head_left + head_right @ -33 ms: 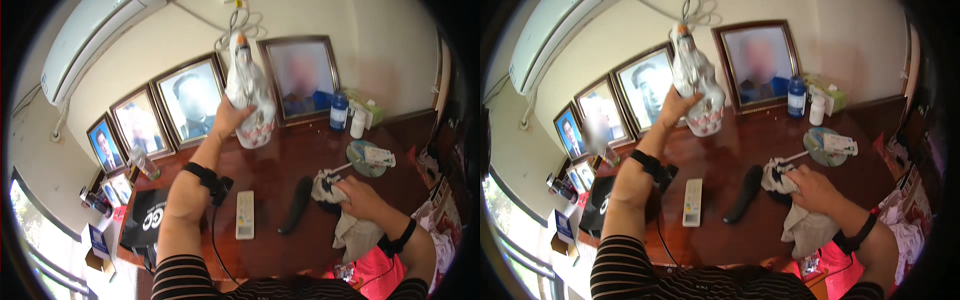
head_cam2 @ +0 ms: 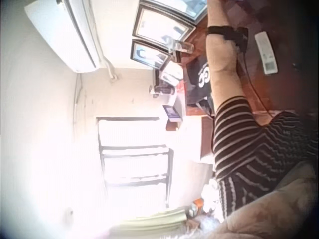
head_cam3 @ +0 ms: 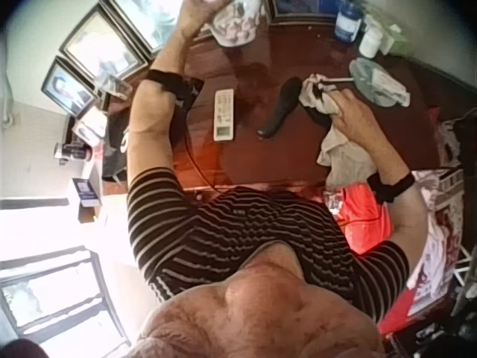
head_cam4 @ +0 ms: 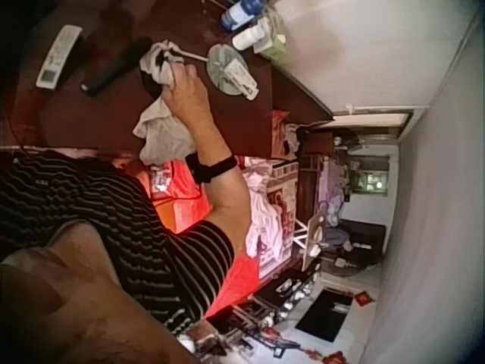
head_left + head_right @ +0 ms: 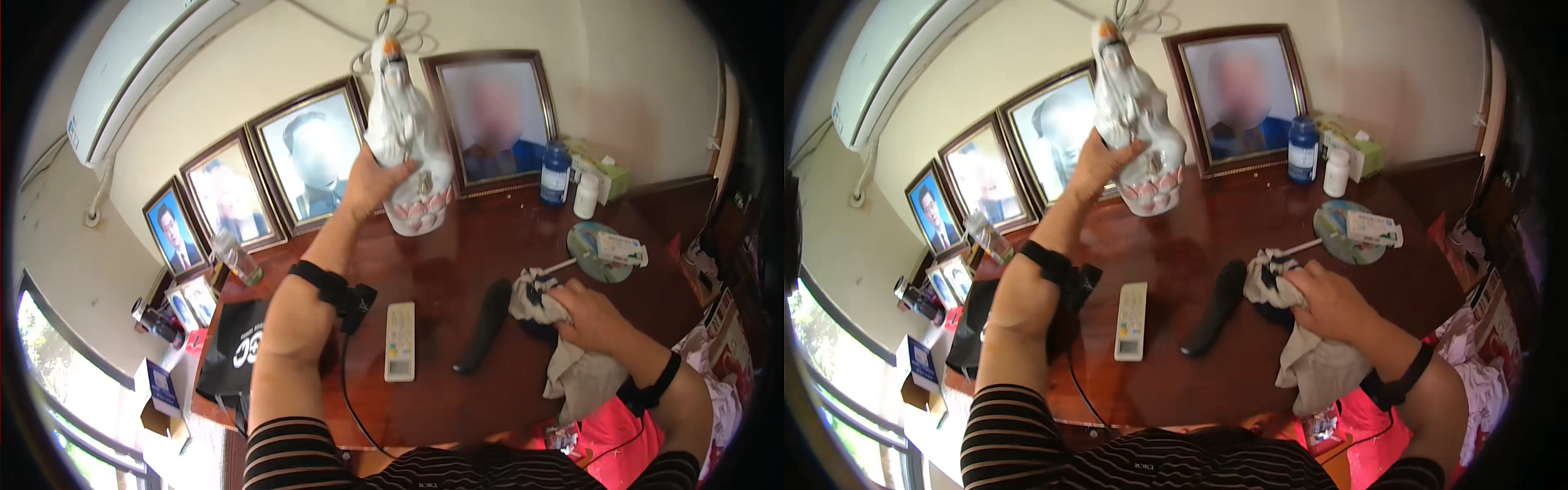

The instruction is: Wiping a wooden cabinet and cleaning a ceramic statue with a cloth.

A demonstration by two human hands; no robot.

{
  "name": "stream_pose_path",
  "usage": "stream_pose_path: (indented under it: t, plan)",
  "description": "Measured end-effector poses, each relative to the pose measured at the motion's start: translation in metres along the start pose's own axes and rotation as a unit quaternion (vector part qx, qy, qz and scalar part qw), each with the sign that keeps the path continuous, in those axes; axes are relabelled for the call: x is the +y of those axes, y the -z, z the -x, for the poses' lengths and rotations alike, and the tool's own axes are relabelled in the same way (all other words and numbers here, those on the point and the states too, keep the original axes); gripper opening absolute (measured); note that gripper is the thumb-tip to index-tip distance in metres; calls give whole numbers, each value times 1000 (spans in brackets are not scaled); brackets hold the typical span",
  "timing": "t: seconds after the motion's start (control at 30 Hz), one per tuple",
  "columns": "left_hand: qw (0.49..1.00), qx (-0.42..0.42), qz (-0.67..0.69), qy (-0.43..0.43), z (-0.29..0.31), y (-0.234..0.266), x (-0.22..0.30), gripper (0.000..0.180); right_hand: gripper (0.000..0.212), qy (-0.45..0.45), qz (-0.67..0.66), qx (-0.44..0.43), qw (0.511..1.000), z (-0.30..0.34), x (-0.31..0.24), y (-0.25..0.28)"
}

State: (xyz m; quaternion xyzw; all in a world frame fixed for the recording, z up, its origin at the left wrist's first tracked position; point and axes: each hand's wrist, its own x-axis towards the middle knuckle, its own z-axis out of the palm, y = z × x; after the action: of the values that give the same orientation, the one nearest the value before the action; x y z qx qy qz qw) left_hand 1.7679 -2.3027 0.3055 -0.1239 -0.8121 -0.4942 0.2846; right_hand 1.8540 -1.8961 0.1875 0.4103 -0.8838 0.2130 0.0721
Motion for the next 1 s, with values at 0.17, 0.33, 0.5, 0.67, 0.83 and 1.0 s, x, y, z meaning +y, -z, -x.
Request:
stream_pose_path:
  t: [0.17,0.33,0.5,0.67,0.83,1.0]
  plan:
    - [987,-66,137,46,69,11,99,56,46,7,-1,-5,1000,-7,3,-3]
    - [983,-71,135,103,149,4,163,56,46,-23,-39,-11,999,2,-3,7]
    - [980,-63,166,87,202,-42,167,61,55,-41,-154,113,981,40,1,42]
    - [968,-115,197,102,220,-81,166,63,57,-78,-371,304,874,95,-32,88]
    - [959,-159,223,75,223,-124,174,68,54,40,-204,379,902,85,-90,139]
    - [953,-163,248,60,229,-160,180,70,51,4,-318,399,860,47,-118,145]
